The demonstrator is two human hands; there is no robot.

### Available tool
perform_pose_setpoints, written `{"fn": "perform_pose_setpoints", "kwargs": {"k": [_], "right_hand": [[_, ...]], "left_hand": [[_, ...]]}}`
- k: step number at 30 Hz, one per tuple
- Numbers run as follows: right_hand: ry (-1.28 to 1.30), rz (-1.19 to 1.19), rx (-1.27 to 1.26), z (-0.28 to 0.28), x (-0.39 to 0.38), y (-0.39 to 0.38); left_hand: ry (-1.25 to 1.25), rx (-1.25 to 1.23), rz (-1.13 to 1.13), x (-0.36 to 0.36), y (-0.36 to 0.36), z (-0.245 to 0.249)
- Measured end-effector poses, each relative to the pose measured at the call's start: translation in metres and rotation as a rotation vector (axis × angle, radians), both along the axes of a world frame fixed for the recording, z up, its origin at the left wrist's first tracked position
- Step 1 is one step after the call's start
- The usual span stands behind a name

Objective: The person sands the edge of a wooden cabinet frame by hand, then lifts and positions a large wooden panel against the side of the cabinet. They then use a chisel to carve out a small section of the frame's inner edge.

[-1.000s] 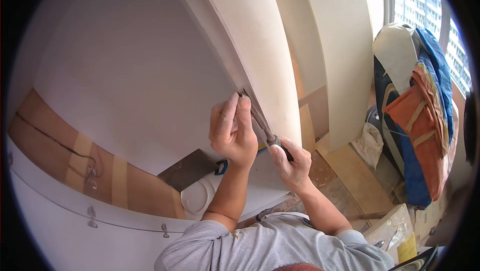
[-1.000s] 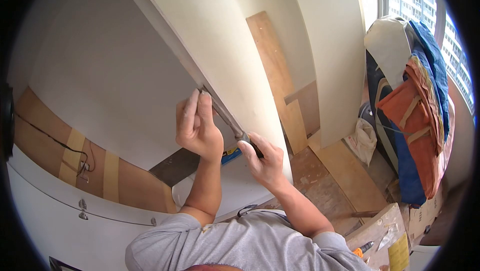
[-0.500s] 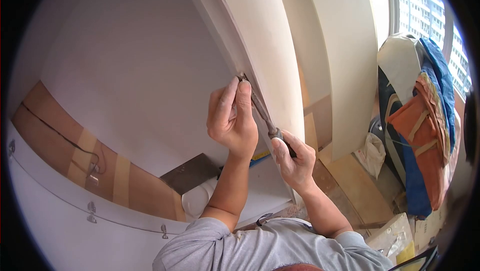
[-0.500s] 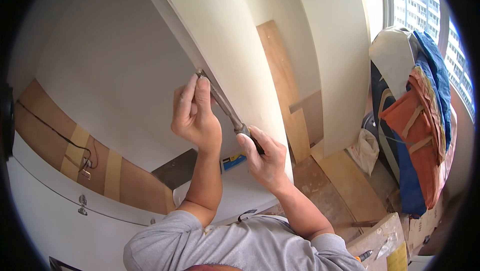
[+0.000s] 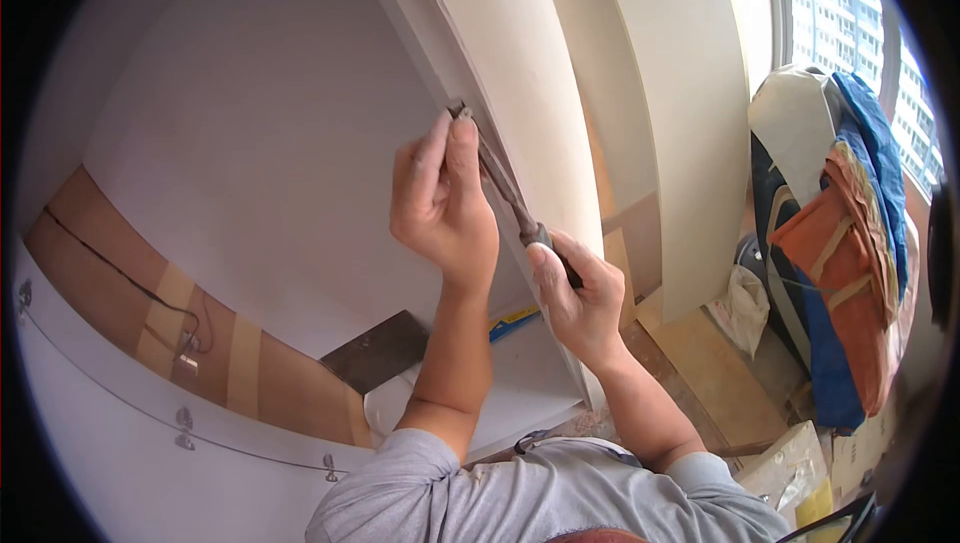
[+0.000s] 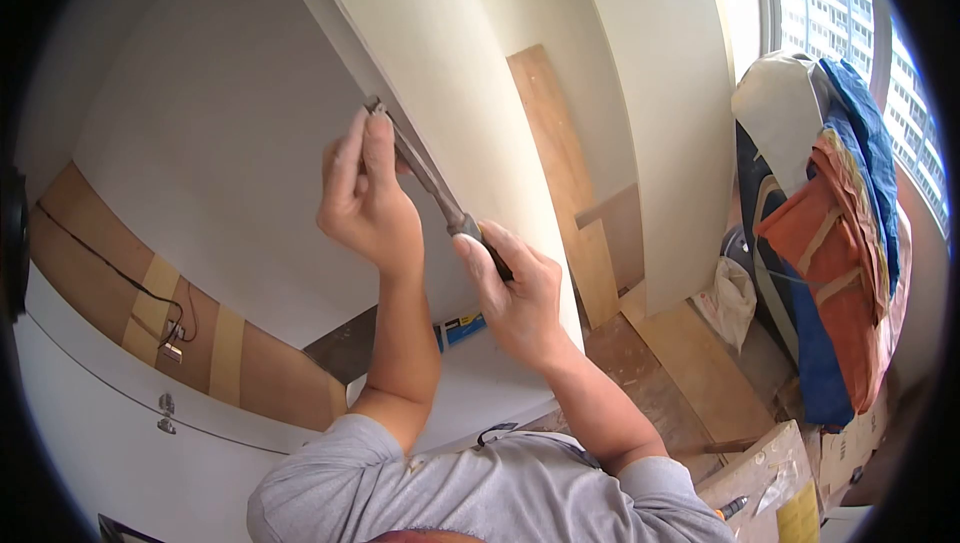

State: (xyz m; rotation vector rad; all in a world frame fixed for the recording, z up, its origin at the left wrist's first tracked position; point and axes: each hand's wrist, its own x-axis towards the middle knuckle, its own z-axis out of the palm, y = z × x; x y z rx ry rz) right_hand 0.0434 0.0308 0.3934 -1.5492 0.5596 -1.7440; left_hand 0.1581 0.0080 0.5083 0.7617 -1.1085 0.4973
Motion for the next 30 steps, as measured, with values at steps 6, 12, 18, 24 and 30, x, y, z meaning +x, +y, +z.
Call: {"fn": "perform_pose_setpoints", "kwargs": {"k": [6,12,18,24,30], "right_hand": [[0.057,-0.019,0.001,-0.037,-0.006,0.004],[0.048,-0.007,0.027,-0.067,-0.007,0.013],[0.043,-0.091,-0.054,-0.038,-0.002,0.006],[0.002,-0.06,-0.05,-0.061,0.0,0.004],[0.057,-0.035,0.02,-0.034,-0.001,0.006]], "left_hand": [[-0.167,0.1,0.087,0.019,0.011,-0.051],[-0.174,0.021,0.068,0.013,0.007,-0.075],[-0.125,-0.022,0.03,0.017,-0.005,-0.048],[-0.179,0.014,0.07,0.015,0.005,-0.069],[-0.127,-0.023,0.089,0.011,0.003,-0.036]]}}
